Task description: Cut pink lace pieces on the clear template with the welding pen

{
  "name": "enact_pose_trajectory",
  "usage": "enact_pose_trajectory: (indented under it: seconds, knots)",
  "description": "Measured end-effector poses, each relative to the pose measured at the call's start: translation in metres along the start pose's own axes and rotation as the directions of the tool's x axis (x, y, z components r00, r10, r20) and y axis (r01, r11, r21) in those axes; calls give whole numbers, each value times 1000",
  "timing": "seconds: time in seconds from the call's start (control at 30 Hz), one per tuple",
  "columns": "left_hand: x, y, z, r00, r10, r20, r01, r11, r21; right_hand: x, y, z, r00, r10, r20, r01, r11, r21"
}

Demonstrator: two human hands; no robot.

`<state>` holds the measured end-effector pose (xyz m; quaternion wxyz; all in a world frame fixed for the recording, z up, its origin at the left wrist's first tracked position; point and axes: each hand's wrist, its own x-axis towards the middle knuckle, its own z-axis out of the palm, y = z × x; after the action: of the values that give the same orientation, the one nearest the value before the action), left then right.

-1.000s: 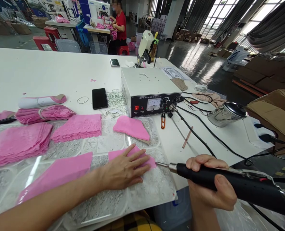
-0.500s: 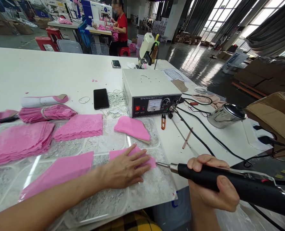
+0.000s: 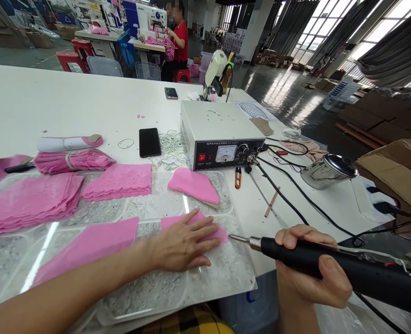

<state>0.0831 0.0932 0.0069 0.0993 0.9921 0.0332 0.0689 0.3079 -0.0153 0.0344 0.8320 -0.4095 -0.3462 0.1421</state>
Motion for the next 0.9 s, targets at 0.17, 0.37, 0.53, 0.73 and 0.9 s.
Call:
enact_pose_trajectory:
  seconds: [0.17,0.37,0.53,0.73,0.9]
  knots:
    - [-6,-1,-10,999,-46,-20,45,997,-64,-1,-3,1,1000,14,-13,-14,1000,-24]
    - [-57,-1,-25,977,-203,-62,195,974,-112,-7,-6,5,999,41,24,-41,999,-2]
    - [-100,11,-24,932,-357,-60,348,929,-127,-22,-5,17,990,112,90,-115,993,33]
    - [-113,23,-14,927,-376,-7,372,921,-118,-41,-5,41,953,190,236,-216,972,91]
    - [-114,22,-7,937,-350,-11,347,932,-102,-56,-10,59,917,218,334,-264,959,99]
